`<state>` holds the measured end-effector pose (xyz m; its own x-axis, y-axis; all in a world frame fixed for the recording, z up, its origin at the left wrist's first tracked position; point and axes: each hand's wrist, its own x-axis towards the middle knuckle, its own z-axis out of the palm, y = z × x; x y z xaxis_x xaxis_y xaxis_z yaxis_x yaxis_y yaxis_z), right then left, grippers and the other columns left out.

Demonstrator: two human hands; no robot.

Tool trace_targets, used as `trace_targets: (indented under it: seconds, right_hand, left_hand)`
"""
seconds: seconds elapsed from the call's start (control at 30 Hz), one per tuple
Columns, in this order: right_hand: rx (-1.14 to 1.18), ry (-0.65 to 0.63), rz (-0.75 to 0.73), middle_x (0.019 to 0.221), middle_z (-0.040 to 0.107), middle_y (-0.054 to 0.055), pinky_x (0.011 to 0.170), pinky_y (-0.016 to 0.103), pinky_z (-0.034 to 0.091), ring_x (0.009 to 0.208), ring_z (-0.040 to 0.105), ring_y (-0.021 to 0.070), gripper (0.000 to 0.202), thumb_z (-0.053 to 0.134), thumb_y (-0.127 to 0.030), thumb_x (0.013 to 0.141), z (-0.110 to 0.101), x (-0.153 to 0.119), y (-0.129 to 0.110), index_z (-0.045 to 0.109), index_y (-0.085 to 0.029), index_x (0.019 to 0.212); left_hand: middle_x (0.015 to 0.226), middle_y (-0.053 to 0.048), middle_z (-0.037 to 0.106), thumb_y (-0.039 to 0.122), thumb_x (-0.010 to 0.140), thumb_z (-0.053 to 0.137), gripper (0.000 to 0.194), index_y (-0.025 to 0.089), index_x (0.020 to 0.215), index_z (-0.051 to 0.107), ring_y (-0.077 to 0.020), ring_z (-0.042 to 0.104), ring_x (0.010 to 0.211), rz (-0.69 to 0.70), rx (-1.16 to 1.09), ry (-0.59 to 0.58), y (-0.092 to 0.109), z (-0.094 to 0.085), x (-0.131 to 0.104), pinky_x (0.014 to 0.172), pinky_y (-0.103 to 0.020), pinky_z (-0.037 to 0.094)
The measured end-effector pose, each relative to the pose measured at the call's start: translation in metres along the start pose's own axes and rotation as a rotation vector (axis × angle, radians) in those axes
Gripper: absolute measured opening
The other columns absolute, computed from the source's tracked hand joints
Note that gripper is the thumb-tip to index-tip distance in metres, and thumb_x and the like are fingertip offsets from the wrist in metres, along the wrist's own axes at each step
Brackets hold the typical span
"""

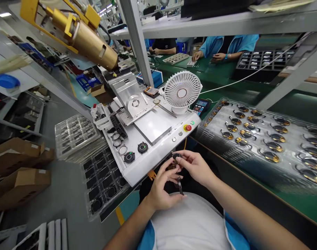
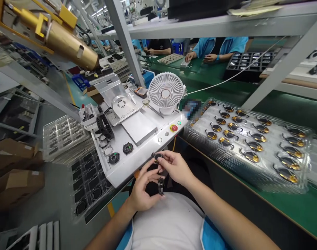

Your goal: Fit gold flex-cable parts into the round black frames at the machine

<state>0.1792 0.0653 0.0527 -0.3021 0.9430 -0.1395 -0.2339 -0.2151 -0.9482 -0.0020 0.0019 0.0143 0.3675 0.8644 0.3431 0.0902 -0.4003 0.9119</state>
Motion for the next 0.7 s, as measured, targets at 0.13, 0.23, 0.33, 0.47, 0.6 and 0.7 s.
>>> trace_targets:
  seconds: [0.13,0.23,0.33,0.47,0.6,0.7]
  right_hand:
    - [-0.072,-0.034,0.013,0.064,0.069,0.001,0.057,0.027,0.057,0.055,0.063,0.0140,0.042,0.081,-0.051,0.080,-0.005,-0.005,-0.006,0.072,-0.015,0.098]
    - [-0.103,-0.019,0.030,0.063,0.069,0.001,0.056,0.026,0.056,0.054,0.064,0.0144,0.039,0.082,-0.050,0.079,-0.006,-0.006,-0.003,0.071,-0.015,0.095]
    - [-0.107,-0.038,0.068,0.067,0.071,0.002,0.059,0.026,0.058,0.057,0.067,0.0151,0.039,0.084,-0.048,0.076,-0.009,-0.004,0.001,0.072,-0.015,0.093]
    - [-0.053,-0.107,0.134,0.071,0.073,0.003,0.064,0.028,0.060,0.062,0.070,0.0165,0.044,0.090,-0.049,0.070,-0.011,0.000,0.005,0.073,-0.015,0.091]
    - [0.026,-0.007,0.156,0.066,0.070,0.001,0.058,0.027,0.058,0.056,0.066,0.0146,0.048,0.092,-0.055,0.065,-0.006,-0.001,0.007,0.070,-0.015,0.082]
    - [0.074,0.001,0.180,0.060,0.063,-0.002,0.051,0.023,0.051,0.049,0.056,0.0100,0.048,0.093,-0.054,0.064,-0.003,-0.006,0.007,0.065,-0.016,0.074]
  left_hand:
    - [0.171,-0.025,0.015,0.021,0.071,0.091,0.074,0.025,0.135,0.056,-0.0288,0.077,0.103,-0.043,-0.164,0.071,0.000,-0.003,-0.001,0.083,-0.037,0.066]
    - [0.170,-0.026,0.019,0.021,0.070,0.091,0.076,0.024,0.137,0.054,-0.0291,0.078,0.103,-0.009,-0.106,0.004,-0.002,-0.005,-0.003,0.084,-0.038,0.067]
    - [0.169,-0.025,0.024,0.023,0.073,0.089,0.079,0.023,0.142,0.050,-0.0317,0.076,0.110,0.046,0.106,-0.068,-0.003,-0.008,-0.004,0.087,-0.039,0.067]
    - [0.166,-0.021,0.035,0.015,0.080,0.077,0.071,0.024,0.144,0.047,-0.0373,0.063,0.131,0.040,0.424,-0.197,-0.001,-0.013,-0.005,0.102,-0.048,0.060]
    - [0.168,-0.021,0.032,0.015,0.078,0.079,0.081,0.028,0.149,0.043,-0.0340,0.070,0.122,-0.014,0.319,-0.220,-0.001,-0.015,-0.006,0.099,-0.048,0.061]
    - [0.166,-0.022,0.036,0.017,0.077,0.084,0.081,0.028,0.148,0.046,-0.0304,0.074,0.115,-0.028,-0.006,-0.024,-0.002,-0.016,-0.006,0.098,-0.045,0.062]
